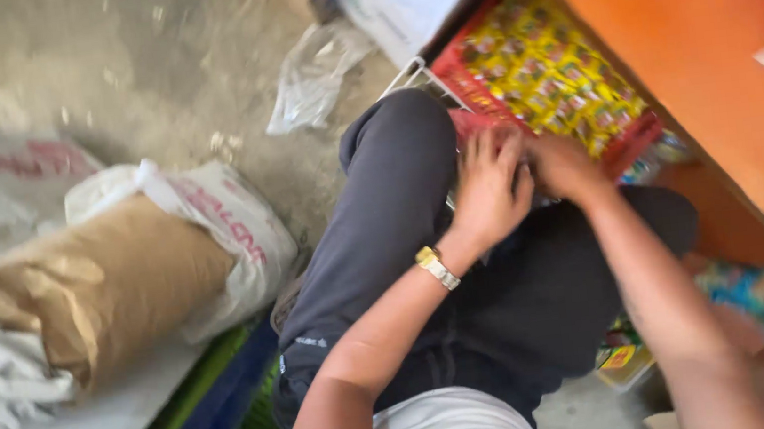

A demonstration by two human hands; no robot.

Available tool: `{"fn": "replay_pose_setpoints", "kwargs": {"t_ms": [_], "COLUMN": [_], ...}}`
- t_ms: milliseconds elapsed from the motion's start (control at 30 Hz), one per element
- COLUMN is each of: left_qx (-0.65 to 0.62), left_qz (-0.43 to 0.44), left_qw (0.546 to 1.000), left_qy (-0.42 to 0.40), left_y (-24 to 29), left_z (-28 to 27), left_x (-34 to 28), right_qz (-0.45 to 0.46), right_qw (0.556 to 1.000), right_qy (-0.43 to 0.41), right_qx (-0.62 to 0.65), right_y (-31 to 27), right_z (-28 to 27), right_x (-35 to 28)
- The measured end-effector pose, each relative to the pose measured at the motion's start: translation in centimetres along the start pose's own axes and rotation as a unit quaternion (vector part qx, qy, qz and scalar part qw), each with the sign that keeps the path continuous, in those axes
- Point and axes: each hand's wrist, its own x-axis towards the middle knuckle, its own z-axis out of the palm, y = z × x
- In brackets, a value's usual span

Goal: The person is stocking and organizing packets of seasoning and snacks on a low shelf in a grocery store.

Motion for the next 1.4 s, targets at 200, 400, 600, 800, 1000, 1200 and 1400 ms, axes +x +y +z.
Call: {"fn": "replay_pose_setpoints", "kwargs": {"t_ms": [200,400,600,800,1000,1200,1400], "left_qx": [0.017,-0.022,-0.019,-0.066,-0.312,-0.075,0.070], "left_qz": [0.179,0.280,0.232,0.228,0.042,0.198,0.288], "left_qw": [0.983,0.957,0.966,0.967,0.948,0.974,0.937], "left_qy": [-0.039,-0.074,-0.110,-0.097,-0.046,-0.077,-0.185], "left_y": [12.0,17.6,15.9,14.0,11.2,5.1,6.1], "left_z": [-7.5,-11.6,-9.3,-6.3,-4.3,-4.2,-6.2], "left_x": [4.2,2.7,-2.2,-0.4,-0.3,-0.4,3.1], "right_qz": [0.058,-0.134,-0.139,-0.066,-0.051,0.037,0.125], "right_qw": [0.985,0.900,0.897,0.902,0.890,0.896,0.867], "right_qy": [0.156,0.365,0.396,0.420,0.430,0.406,0.459], "right_qx": [-0.052,0.197,0.139,0.072,0.143,0.177,0.150], "right_y": [-8.8,-15.8,-17.5,-17.7,-19.3,-18.5,-18.6], "right_z": [-17.8,-25.8,-23.2,-22.9,-22.1,-12.8,-13.0], "right_x": [-9.3,-17.7,-19.6,-19.0,-14.2,-12.3,-16.5]}}
